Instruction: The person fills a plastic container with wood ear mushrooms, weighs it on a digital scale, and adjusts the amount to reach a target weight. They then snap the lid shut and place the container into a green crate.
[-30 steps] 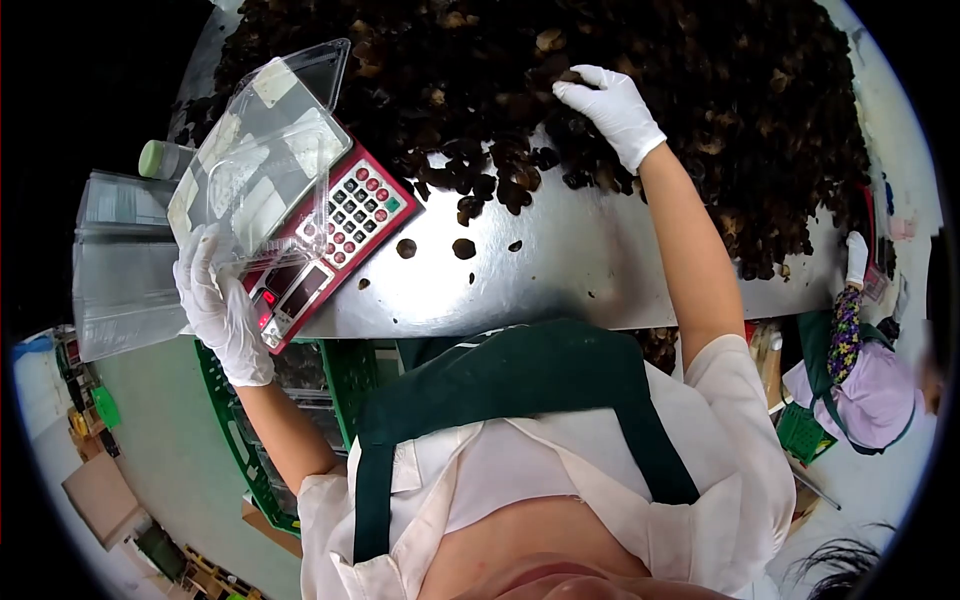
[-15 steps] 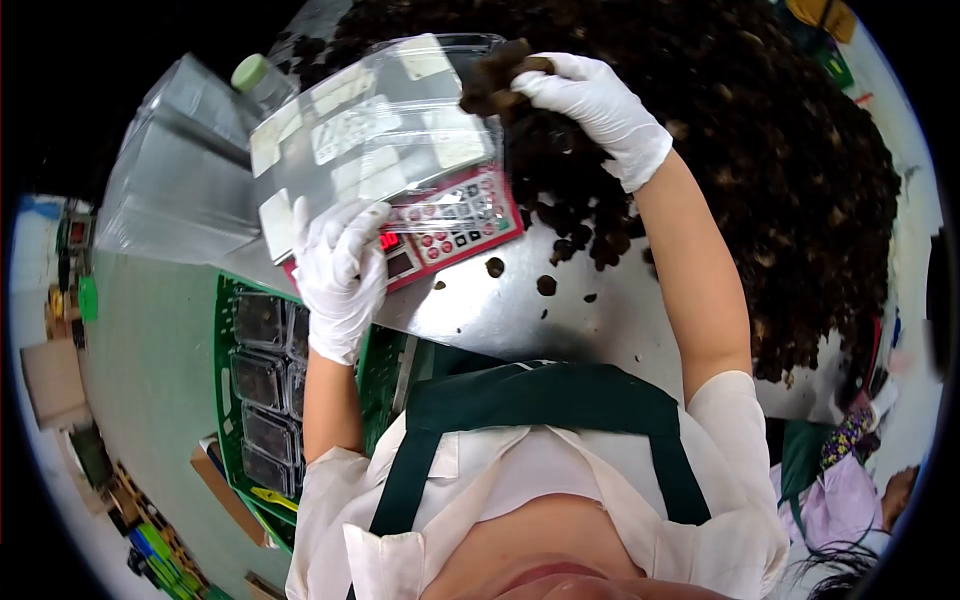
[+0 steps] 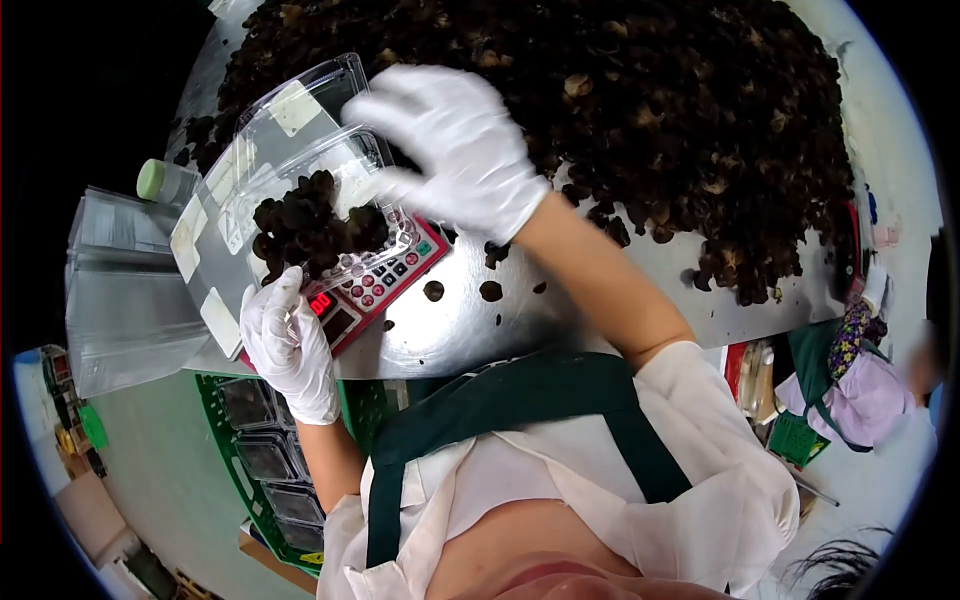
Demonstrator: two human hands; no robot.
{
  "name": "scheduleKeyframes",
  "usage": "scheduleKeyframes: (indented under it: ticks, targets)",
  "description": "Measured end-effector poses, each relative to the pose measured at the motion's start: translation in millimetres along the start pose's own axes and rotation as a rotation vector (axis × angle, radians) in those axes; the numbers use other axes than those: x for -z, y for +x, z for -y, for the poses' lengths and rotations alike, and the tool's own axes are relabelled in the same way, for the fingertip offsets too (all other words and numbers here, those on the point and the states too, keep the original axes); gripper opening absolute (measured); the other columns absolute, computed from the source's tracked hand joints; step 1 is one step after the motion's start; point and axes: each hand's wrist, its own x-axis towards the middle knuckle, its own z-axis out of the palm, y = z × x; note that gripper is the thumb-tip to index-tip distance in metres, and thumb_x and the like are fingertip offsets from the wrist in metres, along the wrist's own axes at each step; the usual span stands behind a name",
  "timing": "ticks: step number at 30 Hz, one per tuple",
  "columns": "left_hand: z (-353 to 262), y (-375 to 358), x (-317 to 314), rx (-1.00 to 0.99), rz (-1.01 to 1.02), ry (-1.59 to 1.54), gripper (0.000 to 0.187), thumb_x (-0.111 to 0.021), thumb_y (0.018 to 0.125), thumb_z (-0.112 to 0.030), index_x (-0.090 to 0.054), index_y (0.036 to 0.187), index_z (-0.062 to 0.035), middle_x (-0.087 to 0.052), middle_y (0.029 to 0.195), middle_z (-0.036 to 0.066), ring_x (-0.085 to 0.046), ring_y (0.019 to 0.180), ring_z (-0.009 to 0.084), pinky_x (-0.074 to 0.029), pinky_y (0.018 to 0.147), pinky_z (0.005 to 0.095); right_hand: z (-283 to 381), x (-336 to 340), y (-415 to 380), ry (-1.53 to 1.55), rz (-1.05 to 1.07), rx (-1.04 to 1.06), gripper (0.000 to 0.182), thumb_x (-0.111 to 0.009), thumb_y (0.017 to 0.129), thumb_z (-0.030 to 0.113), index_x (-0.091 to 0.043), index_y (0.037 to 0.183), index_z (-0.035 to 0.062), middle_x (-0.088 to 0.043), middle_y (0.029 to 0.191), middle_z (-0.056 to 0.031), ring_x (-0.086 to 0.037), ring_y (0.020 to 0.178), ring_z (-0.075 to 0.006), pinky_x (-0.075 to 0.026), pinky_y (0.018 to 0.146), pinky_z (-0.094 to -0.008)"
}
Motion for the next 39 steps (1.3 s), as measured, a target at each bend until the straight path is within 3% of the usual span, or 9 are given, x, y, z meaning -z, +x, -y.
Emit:
scheduleKeyframes:
  ticks: [4, 6, 8, 9, 12, 16, 24, 30, 39]
  targets:
    - [-3.8, 3.8, -2.3, -0.002, -0.002, 0.041, 0.036, -0.071, 0.085, 0.003, -0.07, 0.116, -0.0144, -0.074, 0.106, 0.003, -0.068, 0.1, 0.0232, -0.046, 0.107, 0.0495, -102.1, 3.0, -21.1, -0.469, 0.051, -0.288, 0.098, -0.086, 0.073, 0.05, -0.036, 0.157, 0.0412, -0.023, 0.168, -0.0107, -0.023, 0.153, -0.0373, -0.027, 0.118, -0.0633]
    - [-4.9, 6.1, -5.1, 0.0, -0.005, 0.075, 0.036, -0.072, 0.084, 0.004, -0.071, 0.115, -0.015, -0.074, 0.106, 0.003, -0.068, 0.1, 0.0227, -0.047, 0.106, 0.0481, -85.9, 35.4, 5.6, -0.487, 0.33, -0.373, 0.108, -0.086, 0.079, 0.048, -0.023, 0.163, 0.021, -0.019, 0.169, -0.0092, -0.025, 0.152, -0.0388, -0.029, 0.118, -0.0652]
    - [-8.5, 7.3, -4.6, 0.007, 0.031, 0.065, 0.028, -0.066, 0.089, 0.007, -0.069, 0.113, -0.0059, -0.074, 0.11, 0.008, -0.066, 0.106, 0.0274, -0.044, 0.107, 0.0449, -111.8, 3.5, 8.5, -0.667, 0.047, -0.132, 0.101, -0.088, 0.077, 0.045, -0.034, 0.159, 0.0193, -0.036, 0.161, -0.0119, -0.04, 0.143, -0.0341, -0.04, 0.112, -0.0589]
    - [-8.7, 8.0, -7.2, 0.007, 0.005, 0.08, 0.031, -0.069, 0.087, 0.005, -0.07, 0.114, -0.0108, -0.074, 0.108, 0.005, -0.067, 0.102, 0.0248, -0.046, 0.107, 0.0461, -118.3, -5.2, 6.9, -0.436, 0.114, -0.138, 0.095, -0.084, 0.075, 0.05, -0.035, 0.157, 0.0418, -0.025, 0.168, -0.0083, -0.027, 0.151, -0.0382, -0.031, 0.116, -0.0636]
    - [-12.0, 7.2, -8.2, 0.01, -0.019, 0.088, 0.036, -0.071, 0.086, 0.004, -0.071, 0.115, -0.0164, -0.073, 0.105, 0.002, -0.068, 0.098, 0.0218, -0.047, 0.106, 0.0478, -126.9, -26.4, 8.9, -0.432, 0.195, -0.162, 0.067, -0.078, 0.084, 0.045, -0.053, 0.146, 0.0356, -0.043, 0.157, -0.0028, -0.052, 0.134, -0.0339, -0.054, 0.101, -0.048]
    - [-15.6, 2.7, -2.5, 0.03, -0.001, 0.092, 0.039, -0.071, 0.084, 0.005, -0.071, 0.116, -0.0166, -0.073, 0.104, 0.002, -0.068, 0.095, 0.0212, -0.048, 0.105, 0.0485, -130.6, -21.8, -16.4, -0.135, 0.129, -0.332, 0.023, -0.074, 0.09, 0.03, -0.074, 0.11, 0.0197, -0.065, 0.124, -0.0012, -0.069, 0.106, -0.0232, -0.056, 0.091, -0.0346]
    - [-20.2, 4.8, 0.8, 0.002, -0.028, 0.115, 0.041, -0.07, 0.083, 0.006, -0.07, 0.118, -0.0156, -0.073, 0.106, 0.002, -0.067, 0.096, 0.0208, -0.044, 0.109, 0.0493, -110.5, 22.3, -29.6, 0.936, -0.171, -0.752, 0.015, -0.077, 0.089, 0.016, -0.078, 0.1, 0.0064, -0.073, 0.099, 0.001, -0.066, 0.095, -0.0115, -0.052, 0.088, -0.0249]
    - [-14.0, 11.3, 3.5, 0.136, -0.117, -0.054, 0.037, -0.062, 0.088, 0.012, -0.067, 0.121, -0.0045, -0.068, 0.117, 0.011, -0.066, 0.108, 0.0235, -0.05, 0.102, 0.0374, -90.4, 21.7, -11.4, 1.513, 0.07, -0.78, 0.026, -0.072, 0.093, 0.026, -0.072, 0.111, 0.0067, -0.071, 0.098, -0.0024, -0.061, 0.068, -0.0081, -0.041, 0.044, -0.0157]
    - [-9.3, 37.4, -0.1, 0.364, -0.051, -0.466, 0.067, -0.047, 0.086, 0.015, -0.042, 0.151, -0.0016, -0.051, 0.147, 0.017, -0.047, 0.141, 0.0276, -0.035, 0.12, 0.0404, 27.4, -21.5, 62.0, 1.16, 0.581, -0.22, 0.022, -0.073, 0.093, 0.016, -0.071, 0.112, 0.0053, -0.071, 0.116, -0.0055, -0.067, 0.102, -0.0138, -0.058, 0.088, -0.0302]
